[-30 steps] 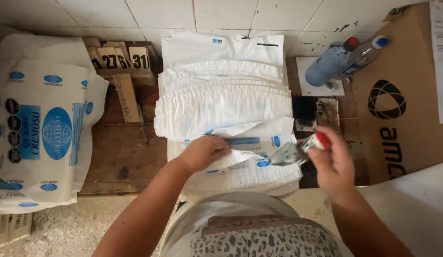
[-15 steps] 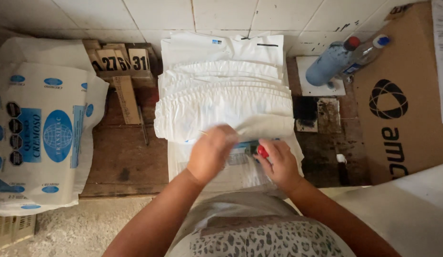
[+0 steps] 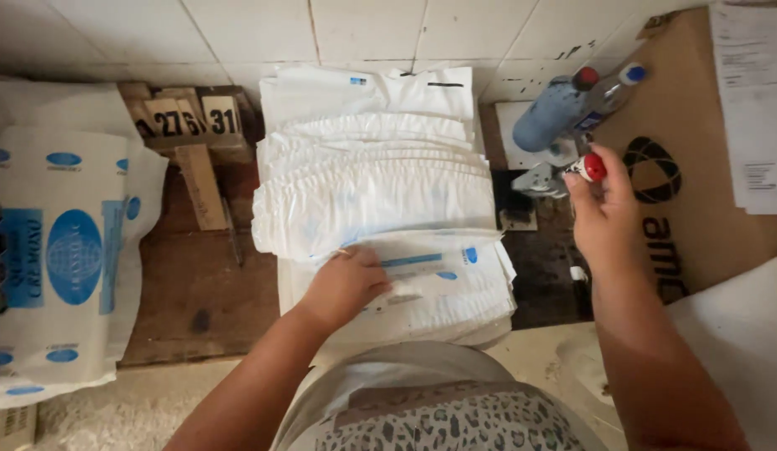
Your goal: Stamping individual plastic bags from a stack using a hand stamp
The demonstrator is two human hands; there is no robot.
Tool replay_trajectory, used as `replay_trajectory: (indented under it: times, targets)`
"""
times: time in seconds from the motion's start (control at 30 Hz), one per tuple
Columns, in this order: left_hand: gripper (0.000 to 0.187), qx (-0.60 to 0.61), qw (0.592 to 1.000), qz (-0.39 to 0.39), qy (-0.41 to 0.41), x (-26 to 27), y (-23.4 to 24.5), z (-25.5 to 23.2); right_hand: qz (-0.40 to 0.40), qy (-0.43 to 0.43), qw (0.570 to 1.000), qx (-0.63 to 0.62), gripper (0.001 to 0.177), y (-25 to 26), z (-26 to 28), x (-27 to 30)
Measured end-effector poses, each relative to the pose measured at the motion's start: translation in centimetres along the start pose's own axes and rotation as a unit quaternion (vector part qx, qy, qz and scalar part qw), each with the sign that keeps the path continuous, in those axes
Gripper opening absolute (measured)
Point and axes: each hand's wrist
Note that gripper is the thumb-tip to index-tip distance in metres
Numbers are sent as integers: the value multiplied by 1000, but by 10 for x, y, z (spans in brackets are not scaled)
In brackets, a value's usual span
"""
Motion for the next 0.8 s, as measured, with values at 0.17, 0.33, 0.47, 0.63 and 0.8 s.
replay_trajectory:
  times: [0.17, 0.33, 0.47, 0.63, 0.8]
  targets:
    - [23, -23, 986, 32, 160, -24, 34, -20, 28, 78, 991, 108, 44, 1, 6, 8]
    - [24, -46, 960, 25, 276, -36, 23, -25, 9, 159, 987, 31, 44, -40, -60, 18]
    - [30, 70, 951, 67, 294, -49, 51, -45, -13, 197, 980, 6, 42, -56, -84, 24]
    - [81, 251, 950, 0, 184, -35, 42, -53, 0, 197, 980, -15, 44, -59, -83, 7]
    - [77, -24, 999, 3, -28, -10, -11, -21, 36, 43, 996, 69, 44, -26, -12, 0]
Point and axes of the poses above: each hand's wrist, its own x-axis away from the middle knuckle, its own y-axis out of the back of the hand, z = x × y, and after that the axes turned 15 degrees about -z, right-handed
